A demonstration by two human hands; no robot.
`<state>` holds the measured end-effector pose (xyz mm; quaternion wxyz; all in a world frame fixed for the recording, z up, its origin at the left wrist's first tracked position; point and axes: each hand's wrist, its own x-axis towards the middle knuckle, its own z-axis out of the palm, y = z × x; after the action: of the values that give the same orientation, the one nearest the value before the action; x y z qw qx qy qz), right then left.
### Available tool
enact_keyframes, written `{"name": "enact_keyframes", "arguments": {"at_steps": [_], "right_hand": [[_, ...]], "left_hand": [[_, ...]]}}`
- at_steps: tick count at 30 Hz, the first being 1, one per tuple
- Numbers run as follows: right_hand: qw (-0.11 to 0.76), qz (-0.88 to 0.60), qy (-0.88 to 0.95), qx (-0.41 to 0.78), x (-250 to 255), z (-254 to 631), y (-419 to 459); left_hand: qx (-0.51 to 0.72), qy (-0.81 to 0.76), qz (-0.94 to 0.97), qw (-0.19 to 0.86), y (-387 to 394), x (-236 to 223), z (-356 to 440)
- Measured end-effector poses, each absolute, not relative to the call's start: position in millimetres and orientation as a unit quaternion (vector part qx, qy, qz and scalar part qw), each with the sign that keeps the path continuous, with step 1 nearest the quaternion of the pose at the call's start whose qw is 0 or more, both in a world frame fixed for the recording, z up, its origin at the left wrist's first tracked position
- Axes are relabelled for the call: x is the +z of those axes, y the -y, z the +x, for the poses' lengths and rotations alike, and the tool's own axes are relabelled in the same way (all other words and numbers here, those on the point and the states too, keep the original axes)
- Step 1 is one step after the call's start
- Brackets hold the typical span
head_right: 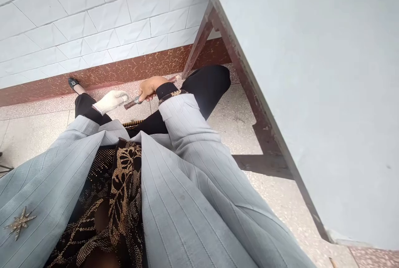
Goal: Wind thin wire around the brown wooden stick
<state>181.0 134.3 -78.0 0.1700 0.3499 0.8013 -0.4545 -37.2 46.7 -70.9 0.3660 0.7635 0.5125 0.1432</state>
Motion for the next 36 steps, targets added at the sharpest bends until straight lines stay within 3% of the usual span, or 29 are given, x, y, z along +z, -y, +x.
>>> {"name": "enact_keyframes", "arguments": {"at_steps": [4,8,10,15,18,25,36], "right_hand": [[0.21,0.337,-0.768,-0.502,-74,180,-131],[0.161,0.296,-0.756,-0.562,-60,185,-124],[0.079,0.292,-0.76,-0.575,-54,188,-122],[-0.237,0.382,-0.692,-0.565,-53,187,-123],[-0.293,0.441,-0.651,-0.544,-61,183,-129],[-0.138,0.537,-0.714,-0.427,-73,181,-138],[0.14,0.489,-0.801,-0.317,-69,175,-130]], "left_hand": [[0.188,-0.549,0.714,0.391,-50,-75,-41],[0.242,-0.539,0.657,0.469,-53,-83,-42],[0.274,-0.532,0.629,0.497,-53,-87,-42],[0.28,-0.515,0.612,0.53,-49,-90,-42],[0.241,-0.513,0.624,0.539,-44,-85,-41],[0.199,-0.52,0.657,0.508,-40,-74,-35],[0.198,-0.54,0.694,0.433,-46,-84,-39]]}}
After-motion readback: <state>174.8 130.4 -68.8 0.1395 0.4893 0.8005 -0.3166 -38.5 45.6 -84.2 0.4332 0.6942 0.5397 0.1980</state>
